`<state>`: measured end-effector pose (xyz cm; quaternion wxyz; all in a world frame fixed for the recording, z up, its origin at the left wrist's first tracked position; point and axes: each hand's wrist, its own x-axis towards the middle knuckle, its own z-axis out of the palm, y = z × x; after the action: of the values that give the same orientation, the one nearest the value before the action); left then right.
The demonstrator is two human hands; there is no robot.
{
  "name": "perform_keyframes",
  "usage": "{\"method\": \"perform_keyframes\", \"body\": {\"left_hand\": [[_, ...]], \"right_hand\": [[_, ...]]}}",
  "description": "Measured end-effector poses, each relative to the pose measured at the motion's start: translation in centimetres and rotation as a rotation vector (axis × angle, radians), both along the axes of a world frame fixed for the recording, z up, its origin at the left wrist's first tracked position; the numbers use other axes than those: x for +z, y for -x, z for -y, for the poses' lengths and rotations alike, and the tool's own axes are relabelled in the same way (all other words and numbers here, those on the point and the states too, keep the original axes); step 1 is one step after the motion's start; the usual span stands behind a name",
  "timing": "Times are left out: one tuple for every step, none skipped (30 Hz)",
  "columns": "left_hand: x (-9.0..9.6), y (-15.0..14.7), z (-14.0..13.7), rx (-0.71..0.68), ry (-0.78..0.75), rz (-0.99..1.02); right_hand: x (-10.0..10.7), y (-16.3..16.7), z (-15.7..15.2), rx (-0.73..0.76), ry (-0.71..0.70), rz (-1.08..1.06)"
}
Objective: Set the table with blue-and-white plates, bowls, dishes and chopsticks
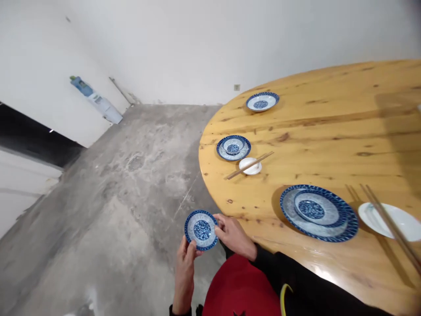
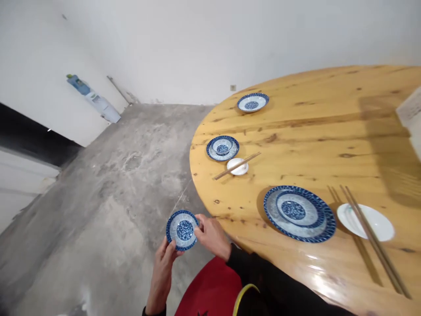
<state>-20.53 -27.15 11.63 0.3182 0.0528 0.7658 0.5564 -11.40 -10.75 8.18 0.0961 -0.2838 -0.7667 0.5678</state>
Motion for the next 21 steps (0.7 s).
{"method": "perform_keyframes", "body": {"left_hand": [[0.2,1.7,0.0,-0.015,0.0,-0.01],[0.4,3.3,0.0,-0.034,-0.003,-0.02],[0.5,4.8,-0.2,-0.053,-0.005,-0.026],[0.5,6.2,-0.4,-0.061,0.0,-0.029],[0.5,7.6,-0.8,-0.072,0.005,-0.026],[0.4,9.0,-1.2,-0.085,0.006,-0.02],[0.2,10.3,-1.8,-0.098,0.002,-0.012],[0.1,11.8,-2.4,-0.112,-0.004,-0.005],[-0.1,13.3,-3.1,-0.13,-0.01,-0.001],[-0.2,14.9,-3.9,-0.152,-0.014,-0.002],[-0.3,16.6,-4.8,-0.18,-0.018,-0.007],[-0.4,18.4,-5.7,-0.217,-0.022,-0.014],[-0.5,20.4,-6.6,-0.261,-0.029,-0.02],[-0.5,22.4,-7.5,-0.309,-0.04,-0.025],[-0.5,24.5,-8.5,-0.355,-0.056,-0.032],[-0.5,26.7,-9.5,-0.4,-0.073,-0.04],[-0.5,28.9,-10.6,-0.442,-0.089,-0.05],[-0.5,31.1,-11.7,-0.482,-0.1,-0.062],[-0.4,33.2,-12.9,-0.52,-0.106,-0.077],[-0.4,35.4,-14.1,-0.558,-0.11,-0.088],[-0.4,37.4,-15.4,-0.596,-0.111,-0.096]], "right_hand": [[0.3,1.7,-0.1,0.012,-0.001,0.006],[0.6,3.3,-0.2,0.022,-0.004,0.014],[0.8,4.7,-0.5,0.027,-0.008,0.024],[1.0,6.1,-0.7,0.028,-0.013,0.036],[1.0,7.3,-1.1,0.025,-0.018,0.049],[1.0,8.5,-1.4,0.015,-0.024,0.061],[0.9,9.6,-1.9,0.001,-0.027,0.071],[0.8,10.7,-2.3,-0.016,-0.028,0.079],[0.5,11.9,-2.7,-0.04,-0.028,0.083],[0.3,13.0,-3.1,-0.069,-0.026,0.084],[0.0,14.3,-3.5,-0.105,-0.026,0.079],[-0.3,15.6,-3.9,-0.145,-0.027,0.069],[-0.5,17.1,-4.3,-0.19,-0.03,0.056],[-0.8,18.6,-4.7,-0.237,-0.035,0.043],[-0.9,20.2,-5.2,-0.284,-0.042,0.029],[-1.0,21.9,-5.6,-0.328,-0.048,0.017],[-1.1,23.6,-6.1,-0.371,-0.055,0.007],[-1.0,25.3,-6.7,-0.412,-0.061,-0.001],[-0.7,27.0,-7.3,-0.456,-0.066,-0.005],[-0.4,28.7,-7.9,-0.503,-0.072,-0.008],[0.0,30.2,-8.4,-0.555,-0.078,-0.009]]}}
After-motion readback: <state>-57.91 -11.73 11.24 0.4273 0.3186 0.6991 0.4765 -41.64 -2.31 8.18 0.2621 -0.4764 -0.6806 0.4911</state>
